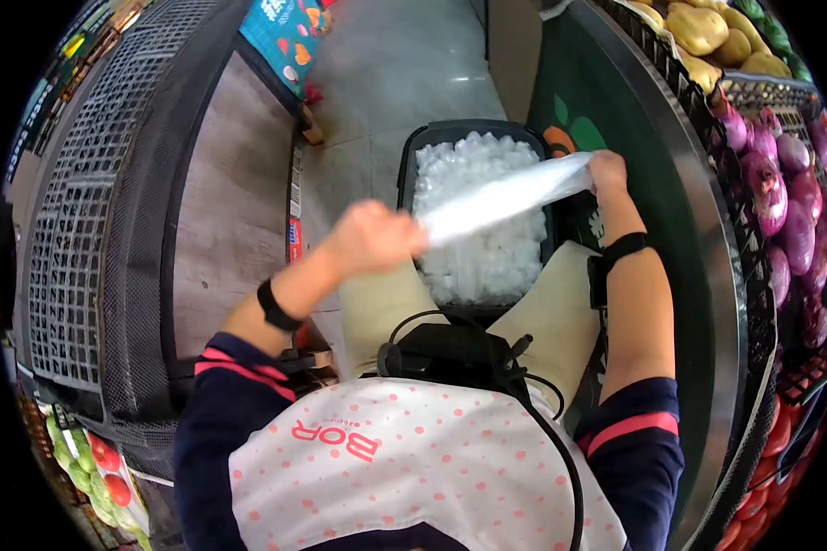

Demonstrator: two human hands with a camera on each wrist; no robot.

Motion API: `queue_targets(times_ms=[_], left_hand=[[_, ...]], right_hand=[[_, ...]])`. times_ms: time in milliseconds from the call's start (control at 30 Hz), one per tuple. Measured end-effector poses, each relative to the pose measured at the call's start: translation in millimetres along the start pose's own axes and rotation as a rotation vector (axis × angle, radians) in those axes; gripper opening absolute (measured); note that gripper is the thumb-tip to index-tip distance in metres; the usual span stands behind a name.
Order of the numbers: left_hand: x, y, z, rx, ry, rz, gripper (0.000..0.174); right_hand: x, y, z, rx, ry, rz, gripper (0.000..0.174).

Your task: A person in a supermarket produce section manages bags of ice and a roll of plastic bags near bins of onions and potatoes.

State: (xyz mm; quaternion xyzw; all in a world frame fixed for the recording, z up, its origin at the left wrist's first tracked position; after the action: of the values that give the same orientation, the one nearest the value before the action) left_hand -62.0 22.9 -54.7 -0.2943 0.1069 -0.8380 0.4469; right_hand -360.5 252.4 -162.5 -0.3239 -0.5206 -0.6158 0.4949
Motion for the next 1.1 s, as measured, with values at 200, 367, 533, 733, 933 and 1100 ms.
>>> queue_targets(times_ms=[200,367,533,733,933,1100], left_hand=[[34,30,-19,-0.163,0.411,0.506,0.009],[156,148,-106,-0.254,1.186,1.707,0.007],[158,178,-132,0.045,1.51,1.877,0.008],[150,151,-91,-0.262,1.393,1.764,0.008],[60,67,82,-0.415,-0.263,0.05,0.012],[-16,32,116,-0.318,-0.183,-0.43,0.015]], right_hand=[[7,17,-14,-0.01,-0.204,-0.001,0.014],[29,126,-100,0.349,0.609,0.739,0.026],[72,292,-108,0.456,0.797,1.757,0.031],[110,276,-77,0.381,0.869,1.656,0.024],[58,119,-39,0.477,-0.164,-0.326,0.008],[9,70,-46,0.627,-0.057,-0.532,0.015]])
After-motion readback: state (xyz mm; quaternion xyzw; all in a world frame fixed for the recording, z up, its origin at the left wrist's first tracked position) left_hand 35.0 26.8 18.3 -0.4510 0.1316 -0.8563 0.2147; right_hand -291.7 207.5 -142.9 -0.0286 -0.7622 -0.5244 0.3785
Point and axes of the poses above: each hand's wrist, its own y-axis away from the middle knuckle, its own z-axis out of the back of the hand, x = y × z, the point moved 5 cm from there along -y, towards the middle knuckle, and after that the axes turned 8 degrees about -y, right-handed, at the moved point
